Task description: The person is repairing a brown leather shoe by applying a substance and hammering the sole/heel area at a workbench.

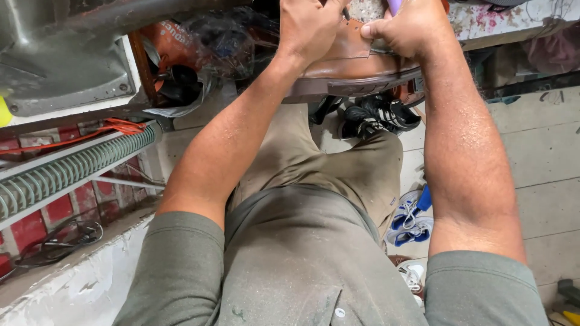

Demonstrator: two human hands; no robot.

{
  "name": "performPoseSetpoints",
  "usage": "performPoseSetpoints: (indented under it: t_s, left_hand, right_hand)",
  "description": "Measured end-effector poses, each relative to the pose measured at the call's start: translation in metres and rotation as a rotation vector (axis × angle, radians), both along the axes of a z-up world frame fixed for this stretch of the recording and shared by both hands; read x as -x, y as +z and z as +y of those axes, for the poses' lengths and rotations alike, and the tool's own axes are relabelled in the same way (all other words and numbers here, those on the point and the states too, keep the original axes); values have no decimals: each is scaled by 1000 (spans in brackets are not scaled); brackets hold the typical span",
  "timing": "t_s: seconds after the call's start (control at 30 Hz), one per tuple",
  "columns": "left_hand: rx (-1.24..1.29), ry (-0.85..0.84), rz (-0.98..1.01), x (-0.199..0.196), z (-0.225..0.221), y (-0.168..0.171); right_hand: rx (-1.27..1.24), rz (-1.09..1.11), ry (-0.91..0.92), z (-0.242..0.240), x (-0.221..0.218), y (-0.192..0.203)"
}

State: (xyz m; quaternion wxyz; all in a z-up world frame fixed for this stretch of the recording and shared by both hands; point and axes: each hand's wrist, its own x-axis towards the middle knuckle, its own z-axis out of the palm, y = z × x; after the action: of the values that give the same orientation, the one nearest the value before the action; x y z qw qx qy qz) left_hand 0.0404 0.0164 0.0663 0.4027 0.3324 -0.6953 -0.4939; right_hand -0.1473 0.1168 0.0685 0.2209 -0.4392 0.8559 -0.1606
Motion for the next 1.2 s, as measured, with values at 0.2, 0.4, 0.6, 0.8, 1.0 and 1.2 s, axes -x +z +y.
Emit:
performPoseSetpoints:
  t_s: [0.2, 0.4, 0.6, 0.8, 1.0, 1.2]
  left_hand:
    - [54, -34, 42, 0, -1, -6]
    - [83, -75, 125, 7, 10, -5]
    - [290, -128, 96, 8, 8, -3]
    - [514, -169, 72, 7, 9, -1]
    - [843, -103, -2, 15, 9, -17]
    - [845, -55, -56, 12, 17, -12]
  right_hand:
    - [129, -17, 29, -1, -2, 4]
    - [125, -24, 36, 0, -4, 6]
    - [167, -73, 19, 1, -5, 6]
    - [126, -50, -16, 0, 1, -6]
    - [475, -84, 124, 27, -23, 34]
    - [505, -344, 53, 96, -56, 120]
